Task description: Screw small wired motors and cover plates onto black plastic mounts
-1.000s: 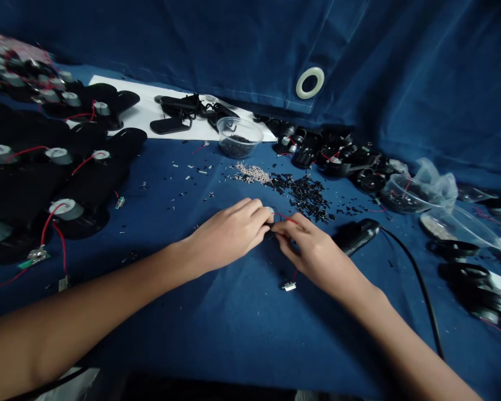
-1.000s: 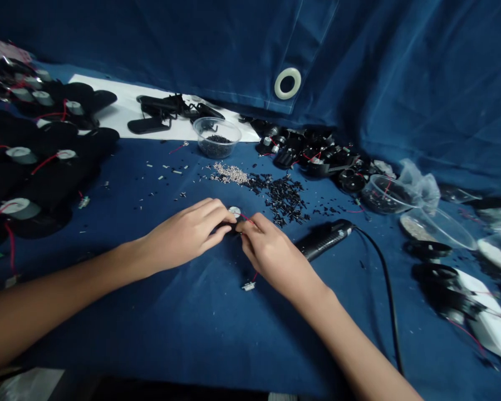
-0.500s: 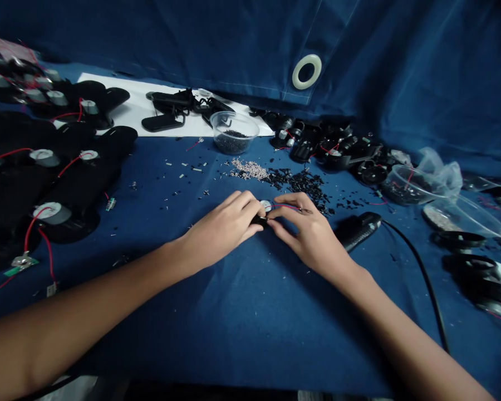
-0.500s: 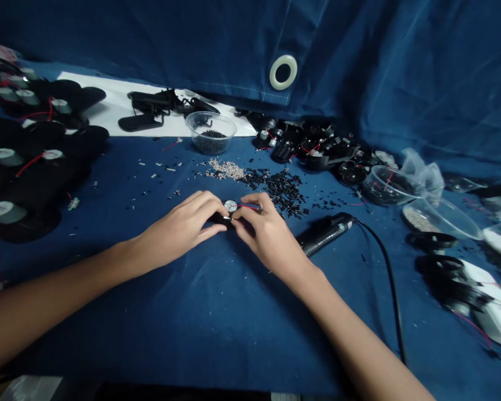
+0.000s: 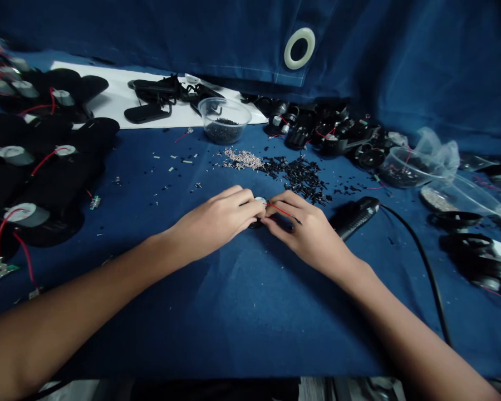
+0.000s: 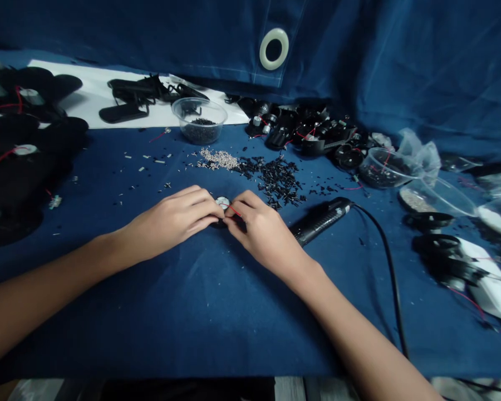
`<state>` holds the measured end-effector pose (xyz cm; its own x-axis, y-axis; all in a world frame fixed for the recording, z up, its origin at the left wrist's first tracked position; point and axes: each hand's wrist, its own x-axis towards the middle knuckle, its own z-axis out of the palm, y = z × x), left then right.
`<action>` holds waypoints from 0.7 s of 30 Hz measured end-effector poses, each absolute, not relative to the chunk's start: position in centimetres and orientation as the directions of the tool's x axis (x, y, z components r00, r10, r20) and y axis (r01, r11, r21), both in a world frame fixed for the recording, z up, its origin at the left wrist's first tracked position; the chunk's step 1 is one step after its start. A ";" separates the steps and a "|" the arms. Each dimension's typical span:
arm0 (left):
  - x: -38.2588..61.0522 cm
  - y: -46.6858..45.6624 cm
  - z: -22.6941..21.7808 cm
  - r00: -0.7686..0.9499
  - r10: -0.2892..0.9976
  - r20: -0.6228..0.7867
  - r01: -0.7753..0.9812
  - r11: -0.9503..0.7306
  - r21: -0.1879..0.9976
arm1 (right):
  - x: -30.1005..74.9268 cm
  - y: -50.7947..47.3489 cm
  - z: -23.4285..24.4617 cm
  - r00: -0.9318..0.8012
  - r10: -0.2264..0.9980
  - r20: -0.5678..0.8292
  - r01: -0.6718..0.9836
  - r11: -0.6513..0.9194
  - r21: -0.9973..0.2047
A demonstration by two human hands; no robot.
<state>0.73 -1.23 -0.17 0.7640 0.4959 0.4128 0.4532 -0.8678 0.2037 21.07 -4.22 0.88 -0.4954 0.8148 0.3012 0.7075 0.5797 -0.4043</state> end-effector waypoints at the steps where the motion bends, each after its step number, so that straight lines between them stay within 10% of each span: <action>1: 0.8 -1.2 -0.1 0.764 0.494 0.416 0.452 -0.869 0.202 | 21.1 -4.2 0.8 -0.491 0.816 0.304 0.710 0.577 -0.403; 21: 0.8 -1.3 0.0 0.811 0.448 0.376 0.450 -0.889 0.088 | 20.8 -4.2 0.5 -0.495 0.809 0.316 0.716 0.586 -0.379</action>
<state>0.79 -1.26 0.05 0.8110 0.4480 0.3764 0.4502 -0.8886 0.0876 20.85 -4.17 0.54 -0.4951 0.8094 0.3159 0.7163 0.5860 -0.3788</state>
